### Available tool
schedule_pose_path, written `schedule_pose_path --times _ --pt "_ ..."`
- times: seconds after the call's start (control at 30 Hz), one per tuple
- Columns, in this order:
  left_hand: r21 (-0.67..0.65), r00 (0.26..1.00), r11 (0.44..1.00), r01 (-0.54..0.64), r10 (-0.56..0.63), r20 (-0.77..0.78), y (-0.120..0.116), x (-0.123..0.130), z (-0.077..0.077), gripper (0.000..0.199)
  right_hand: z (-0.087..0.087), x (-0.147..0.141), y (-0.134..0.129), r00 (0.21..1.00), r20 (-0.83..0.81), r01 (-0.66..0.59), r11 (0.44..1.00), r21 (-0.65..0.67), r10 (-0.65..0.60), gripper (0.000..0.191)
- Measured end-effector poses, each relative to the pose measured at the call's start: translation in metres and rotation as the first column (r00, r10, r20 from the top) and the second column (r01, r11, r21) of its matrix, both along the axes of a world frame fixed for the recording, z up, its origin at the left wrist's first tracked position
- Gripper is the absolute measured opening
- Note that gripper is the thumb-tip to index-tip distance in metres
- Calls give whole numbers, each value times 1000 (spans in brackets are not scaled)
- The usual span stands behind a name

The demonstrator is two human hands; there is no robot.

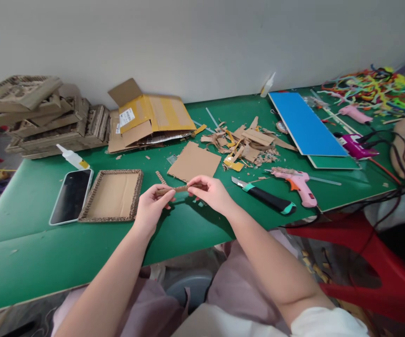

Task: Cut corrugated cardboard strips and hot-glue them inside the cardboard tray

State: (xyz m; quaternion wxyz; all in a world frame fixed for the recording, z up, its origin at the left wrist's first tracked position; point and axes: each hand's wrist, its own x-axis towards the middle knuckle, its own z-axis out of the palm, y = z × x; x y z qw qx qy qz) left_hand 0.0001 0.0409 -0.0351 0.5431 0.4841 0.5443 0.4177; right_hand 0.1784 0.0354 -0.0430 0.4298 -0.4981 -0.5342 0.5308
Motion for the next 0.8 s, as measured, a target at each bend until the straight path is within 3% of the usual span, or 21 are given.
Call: schedule_pose_path --times 0.33,0.47,0.8 --pt "-19 998 999 43 -42 35 -4 3 3 36 2 -6 -4 999 1 -50 999 -4 50 17" --pt "19 998 998 60 -60 31 -5 4 4 49 0 -8 -5 993 65 -103 994 28 101 20" --pt "29 994 997 66 -68 90 -7 5 3 44 -1 -11 -8 990 140 -45 994 104 30 20"
